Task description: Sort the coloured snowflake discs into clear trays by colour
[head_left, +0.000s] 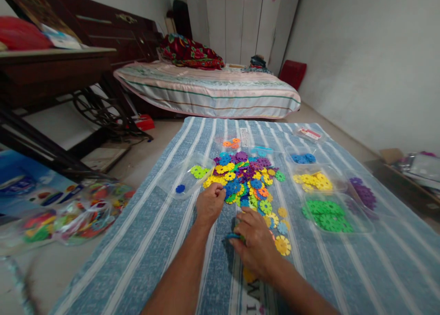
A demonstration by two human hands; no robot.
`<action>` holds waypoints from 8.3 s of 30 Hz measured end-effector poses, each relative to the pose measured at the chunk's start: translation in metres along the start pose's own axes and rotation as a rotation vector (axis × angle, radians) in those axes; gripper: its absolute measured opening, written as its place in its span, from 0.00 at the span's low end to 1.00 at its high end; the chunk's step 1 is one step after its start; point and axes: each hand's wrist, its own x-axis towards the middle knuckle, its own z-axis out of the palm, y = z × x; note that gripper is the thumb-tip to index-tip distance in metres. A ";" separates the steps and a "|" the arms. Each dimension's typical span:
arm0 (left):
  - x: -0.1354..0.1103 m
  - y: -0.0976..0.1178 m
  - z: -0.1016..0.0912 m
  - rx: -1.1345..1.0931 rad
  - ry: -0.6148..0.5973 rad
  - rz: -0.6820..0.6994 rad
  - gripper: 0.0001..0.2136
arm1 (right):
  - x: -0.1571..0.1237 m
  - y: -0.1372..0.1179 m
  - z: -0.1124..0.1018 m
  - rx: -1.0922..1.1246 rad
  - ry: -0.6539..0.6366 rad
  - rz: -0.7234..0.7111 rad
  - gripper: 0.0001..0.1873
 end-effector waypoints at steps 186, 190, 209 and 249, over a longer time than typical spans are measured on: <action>0.012 0.051 -0.077 0.331 -0.303 0.305 0.12 | -0.037 0.080 -0.041 0.004 0.275 0.217 0.09; -0.031 0.071 -0.049 0.322 -0.642 0.454 0.11 | -0.037 0.076 -0.036 -0.108 0.292 0.154 0.08; -0.067 0.062 -0.011 0.383 -0.666 0.451 0.10 | -0.035 0.070 -0.023 -0.207 0.248 0.028 0.11; -0.058 0.044 -0.009 -0.264 -0.780 0.151 0.09 | -0.017 0.056 -0.059 -0.110 0.247 0.006 0.08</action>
